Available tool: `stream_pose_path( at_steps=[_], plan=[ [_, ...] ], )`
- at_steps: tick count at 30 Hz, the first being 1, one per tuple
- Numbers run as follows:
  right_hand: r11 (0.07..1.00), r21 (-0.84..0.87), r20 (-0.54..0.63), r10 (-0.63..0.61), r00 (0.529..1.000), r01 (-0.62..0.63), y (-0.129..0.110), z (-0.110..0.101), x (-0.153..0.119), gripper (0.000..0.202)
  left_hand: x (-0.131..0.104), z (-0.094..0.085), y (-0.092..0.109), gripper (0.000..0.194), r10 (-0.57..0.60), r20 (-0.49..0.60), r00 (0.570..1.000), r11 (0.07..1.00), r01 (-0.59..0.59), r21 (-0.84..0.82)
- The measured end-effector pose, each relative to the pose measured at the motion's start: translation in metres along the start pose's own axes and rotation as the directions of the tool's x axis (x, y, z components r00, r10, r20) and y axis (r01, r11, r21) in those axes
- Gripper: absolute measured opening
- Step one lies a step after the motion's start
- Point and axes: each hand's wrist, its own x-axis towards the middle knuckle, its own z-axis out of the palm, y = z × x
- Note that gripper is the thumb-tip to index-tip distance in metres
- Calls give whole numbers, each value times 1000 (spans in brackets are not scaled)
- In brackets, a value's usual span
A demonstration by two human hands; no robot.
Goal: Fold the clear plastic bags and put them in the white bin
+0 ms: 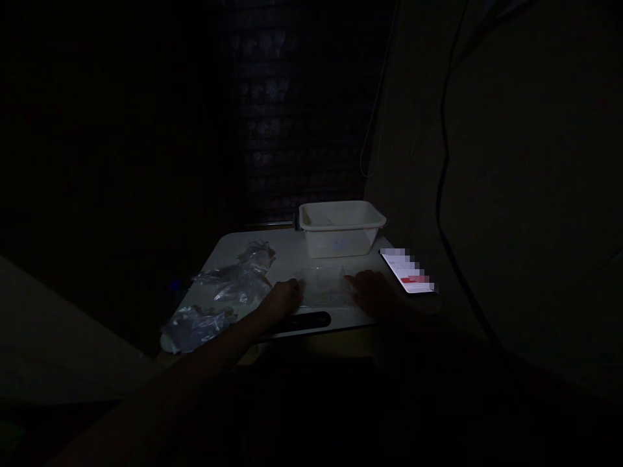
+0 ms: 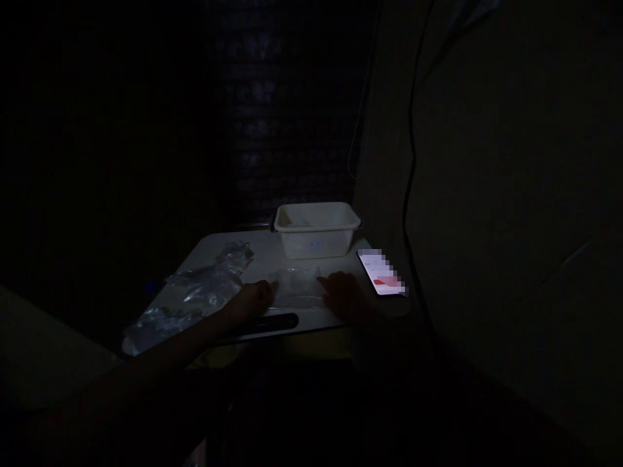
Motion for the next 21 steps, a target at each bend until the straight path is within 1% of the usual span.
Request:
stream_pose_path(
  at_steps=[2,4,5,7,9,10,11,14,17,19,21],
  plan=[
    [1000,11,-38,2,999,-2,5,1,-1,45,-2,-3,0,20,-4,-13,1000,997,5,78],
    [999,37,-64,19,998,-17,8,-1,2,45,-2,-6,1,22,23,-69,997,985,-11,172],
    [998,55,-78,37,996,-33,7,-4,5,44,-2,-6,3,24,64,-98,993,977,-42,210],
    [992,93,-113,94,989,-83,3,-8,14,43,1,-3,8,27,188,-129,974,955,-151,255],
    [982,139,-145,150,978,-130,-6,-11,23,44,6,3,16,32,296,-130,946,929,-253,269],
    [977,163,-151,164,975,-139,-11,-11,28,44,9,7,21,36,315,-125,941,922,-272,277],
    [974,181,-146,163,976,-135,-17,-9,32,45,12,11,26,39,307,-121,944,921,-262,290],
    [979,196,-104,77,992,-55,-33,-1,41,44,20,23,38,44,283,-92,955,913,-238,332],
    [981,193,-58,-9,998,20,-40,9,43,43,22,31,42,46,274,-46,961,898,-239,368],
    [986,168,-29,-5,1000,10,-39,14,40,43,21,34,39,48,246,-17,969,899,-221,379],
    [991,132,-9,33,999,-32,-35,17,36,45,19,35,33,53,205,-6,979,907,-188,377]
  ],
)
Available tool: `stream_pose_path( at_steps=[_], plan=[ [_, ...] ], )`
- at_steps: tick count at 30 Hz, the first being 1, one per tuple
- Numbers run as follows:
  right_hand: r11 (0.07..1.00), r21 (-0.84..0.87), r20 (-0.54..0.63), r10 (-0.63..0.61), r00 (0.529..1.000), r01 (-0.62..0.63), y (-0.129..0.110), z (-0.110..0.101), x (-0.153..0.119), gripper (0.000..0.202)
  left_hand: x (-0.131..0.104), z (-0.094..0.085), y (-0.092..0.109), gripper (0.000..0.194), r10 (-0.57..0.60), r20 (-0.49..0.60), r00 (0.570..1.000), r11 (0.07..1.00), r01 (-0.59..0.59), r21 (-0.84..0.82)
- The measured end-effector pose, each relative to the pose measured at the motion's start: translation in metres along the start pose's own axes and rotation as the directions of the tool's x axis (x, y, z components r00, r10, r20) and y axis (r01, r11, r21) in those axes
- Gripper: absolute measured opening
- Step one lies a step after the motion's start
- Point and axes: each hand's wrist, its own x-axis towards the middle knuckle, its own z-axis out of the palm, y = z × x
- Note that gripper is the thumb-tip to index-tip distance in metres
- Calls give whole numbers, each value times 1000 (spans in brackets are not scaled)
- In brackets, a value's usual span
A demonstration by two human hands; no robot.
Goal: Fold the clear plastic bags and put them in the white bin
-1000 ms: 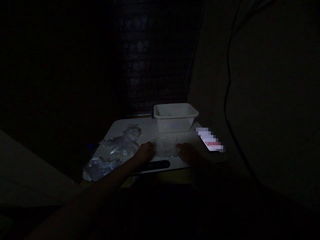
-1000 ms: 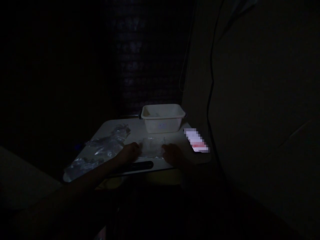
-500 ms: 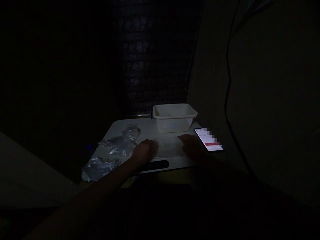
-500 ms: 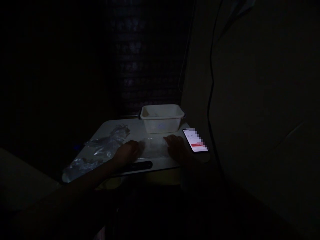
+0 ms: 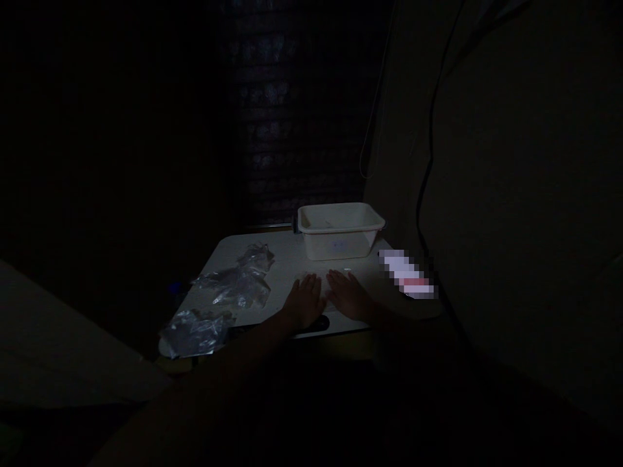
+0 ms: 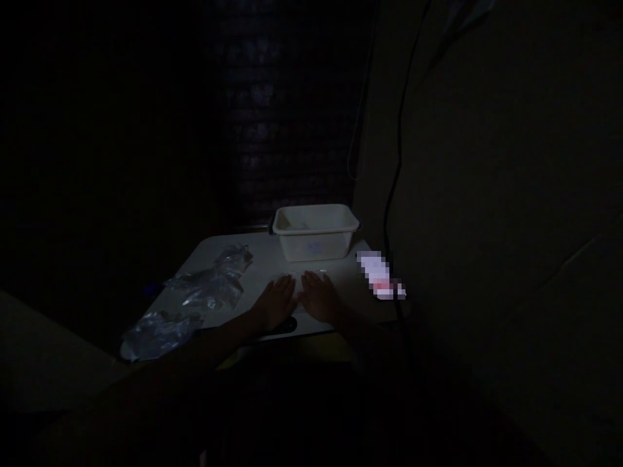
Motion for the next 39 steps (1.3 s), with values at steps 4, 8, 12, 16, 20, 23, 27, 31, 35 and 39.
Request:
stream_pose_path(
  at_steps=[4,8,12,16,20,23,27,31,35,39],
  plan=[
    [995,-50,-3,83,997,-83,9,0,-8,51,-4,3,-11,67,-70,25,997,998,70,0],
    [994,-60,-28,95,995,-96,16,3,-13,50,-5,5,-17,70,-95,21,995,995,95,15],
    [992,-61,-57,105,993,-108,28,2,-19,44,-5,1,-22,64,-169,16,986,985,168,39],
    [977,-116,-68,173,983,-180,43,-12,-19,36,-4,-11,-27,58,-293,-48,955,954,295,46],
    [981,-94,-86,159,984,-167,35,-18,-7,40,-1,-15,-15,49,-107,-69,992,994,109,17],
    [1000,-19,-52,-9,999,8,18,-11,1,42,0,-8,-3,49,-8,-73,997,1000,9,6],
    [999,2,8,-41,999,41,6,-1,0,44,-3,0,0,53,-60,-13,998,998,60,-2],
    [999,-35,-2,31,1000,-31,12,0,-7,47,-5,1,-8,64,-118,22,993,993,118,-10],
    [995,-50,4,85,996,-84,20,-3,-13,46,-6,4,-15,67,-153,16,988,988,154,-7],
    [993,-51,17,110,994,-109,32,-9,-19,40,-6,-4,-21,60,-234,-23,972,972,234,-2]
  ],
)
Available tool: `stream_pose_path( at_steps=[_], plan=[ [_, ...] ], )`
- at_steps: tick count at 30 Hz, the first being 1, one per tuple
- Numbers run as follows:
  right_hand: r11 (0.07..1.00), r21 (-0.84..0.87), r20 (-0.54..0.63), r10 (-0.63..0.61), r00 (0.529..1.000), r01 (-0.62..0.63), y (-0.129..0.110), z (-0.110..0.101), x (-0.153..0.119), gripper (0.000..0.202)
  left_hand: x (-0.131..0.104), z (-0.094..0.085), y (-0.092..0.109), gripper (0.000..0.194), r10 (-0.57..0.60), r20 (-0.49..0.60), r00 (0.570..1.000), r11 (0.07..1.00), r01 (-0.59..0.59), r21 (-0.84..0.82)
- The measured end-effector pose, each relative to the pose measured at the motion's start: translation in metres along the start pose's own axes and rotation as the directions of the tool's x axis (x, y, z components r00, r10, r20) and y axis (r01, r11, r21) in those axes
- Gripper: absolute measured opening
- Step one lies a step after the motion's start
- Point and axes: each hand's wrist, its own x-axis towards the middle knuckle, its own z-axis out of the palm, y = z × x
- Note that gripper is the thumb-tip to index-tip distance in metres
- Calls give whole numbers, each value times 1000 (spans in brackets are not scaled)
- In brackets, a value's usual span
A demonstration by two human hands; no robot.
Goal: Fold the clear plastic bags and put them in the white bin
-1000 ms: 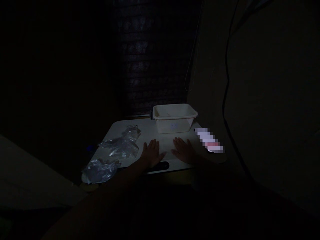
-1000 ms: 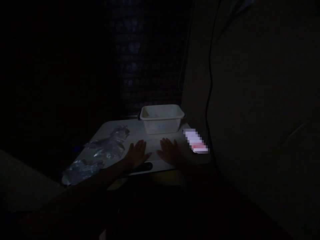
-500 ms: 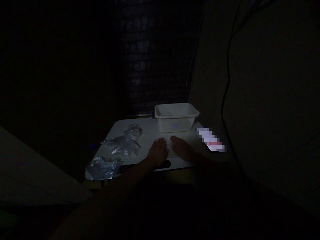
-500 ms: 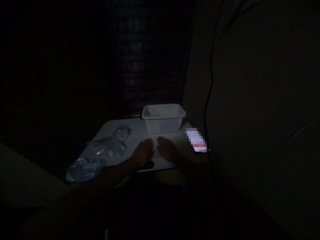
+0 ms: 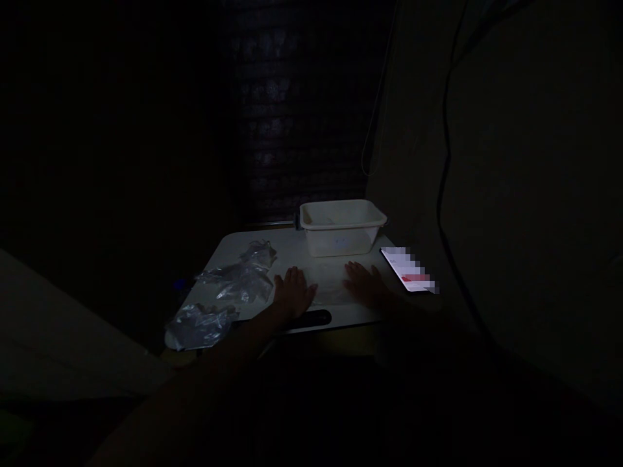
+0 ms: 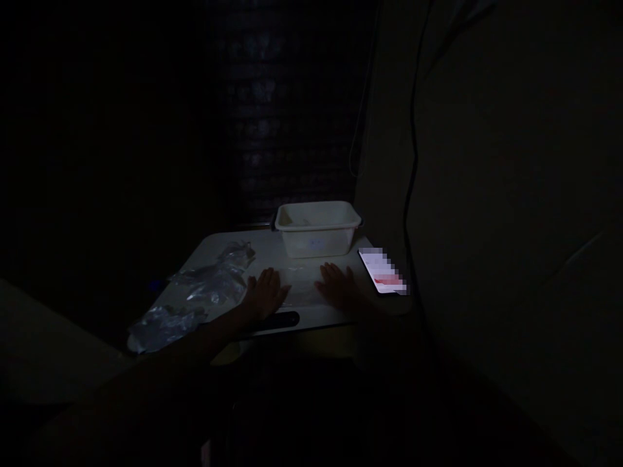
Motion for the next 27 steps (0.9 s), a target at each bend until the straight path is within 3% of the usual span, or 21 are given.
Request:
stream_pose_path(
  at_steps=[2,4,7,10,14,19,23,27],
  plan=[
    [999,-5,-13,40,999,-40,7,-2,1,37,1,-12,1,55,59,-70,996,998,-60,-10],
    [998,-11,-25,58,998,-58,14,-3,3,36,0,-27,8,48,252,-143,957,967,-256,-11],
    [998,-21,-45,64,997,-65,19,0,6,36,-6,-44,29,27,533,-54,844,846,-533,19],
    [999,-44,-89,22,996,-26,21,4,5,36,-14,-48,51,22,620,-3,785,780,-616,109],
    [994,-94,-122,-71,990,60,24,7,2,35,-20,-43,67,16,609,54,791,779,-610,148],
    [996,-86,-199,8,980,-26,23,5,8,35,-18,-39,71,15,533,115,839,820,-545,174],
    [995,-77,-150,54,987,-66,18,-2,8,35,-14,-37,75,15,496,98,863,850,-505,151],
    [996,-88,-118,9,993,-20,17,-6,3,35,-13,-37,77,18,487,96,868,861,-496,115]
  ],
)
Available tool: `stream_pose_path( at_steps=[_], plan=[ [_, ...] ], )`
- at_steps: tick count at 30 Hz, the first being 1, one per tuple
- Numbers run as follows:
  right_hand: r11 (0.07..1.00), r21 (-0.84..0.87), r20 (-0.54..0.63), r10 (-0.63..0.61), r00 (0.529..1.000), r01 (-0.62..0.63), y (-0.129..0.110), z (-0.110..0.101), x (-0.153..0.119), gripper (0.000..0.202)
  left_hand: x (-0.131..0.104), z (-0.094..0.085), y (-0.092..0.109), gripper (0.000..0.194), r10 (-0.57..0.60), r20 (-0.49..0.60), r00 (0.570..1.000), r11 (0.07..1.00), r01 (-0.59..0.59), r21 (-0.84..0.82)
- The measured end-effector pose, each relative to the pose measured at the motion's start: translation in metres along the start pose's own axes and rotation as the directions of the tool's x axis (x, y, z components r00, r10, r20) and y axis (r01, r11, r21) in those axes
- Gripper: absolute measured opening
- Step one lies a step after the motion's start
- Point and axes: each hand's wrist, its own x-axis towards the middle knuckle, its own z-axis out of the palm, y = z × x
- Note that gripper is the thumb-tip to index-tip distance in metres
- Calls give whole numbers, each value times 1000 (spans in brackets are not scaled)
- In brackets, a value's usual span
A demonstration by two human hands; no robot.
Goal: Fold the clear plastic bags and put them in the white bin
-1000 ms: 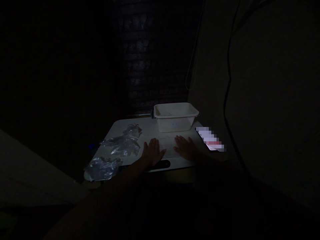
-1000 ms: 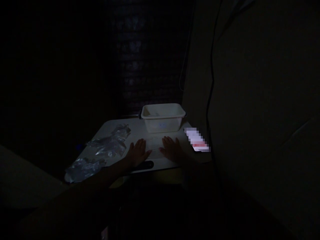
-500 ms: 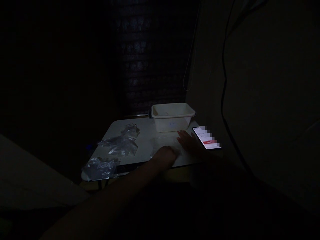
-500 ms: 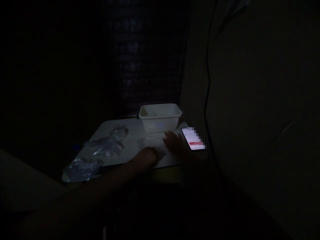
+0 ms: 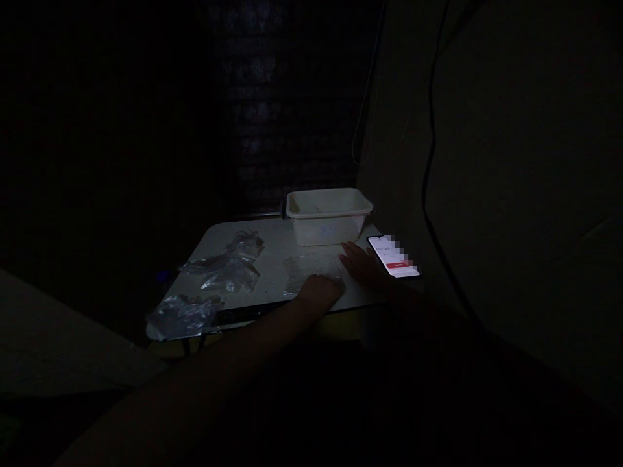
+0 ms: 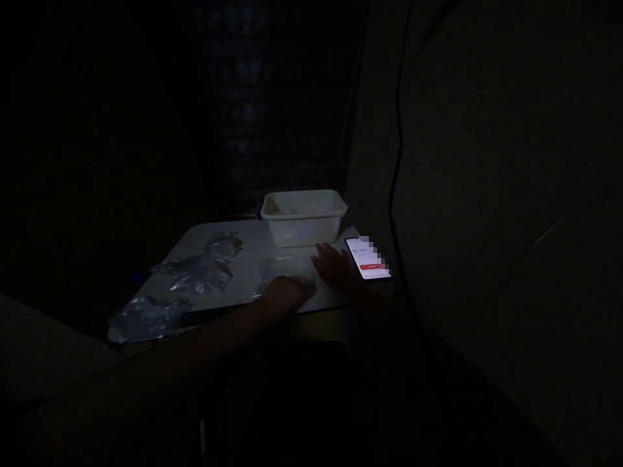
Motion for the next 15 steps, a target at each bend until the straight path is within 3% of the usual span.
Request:
stream_pose_path(
  at_steps=[5,8,12,15],
  plan=[
    [995,59,-38,85,996,-82,4,4,1,39,-2,-3,-3,20,-33,6,999,997,33,-65],
    [993,94,-56,77,995,-71,5,4,3,39,-3,-4,-4,20,-49,22,999,995,50,-88],
    [992,122,-3,30,1000,-29,2,1,1,33,-1,-3,0,18,-35,19,999,996,37,-81],
    [977,203,28,61,998,-65,1,1,0,32,-1,-3,2,16,-39,1,999,993,39,-116]
  ],
)
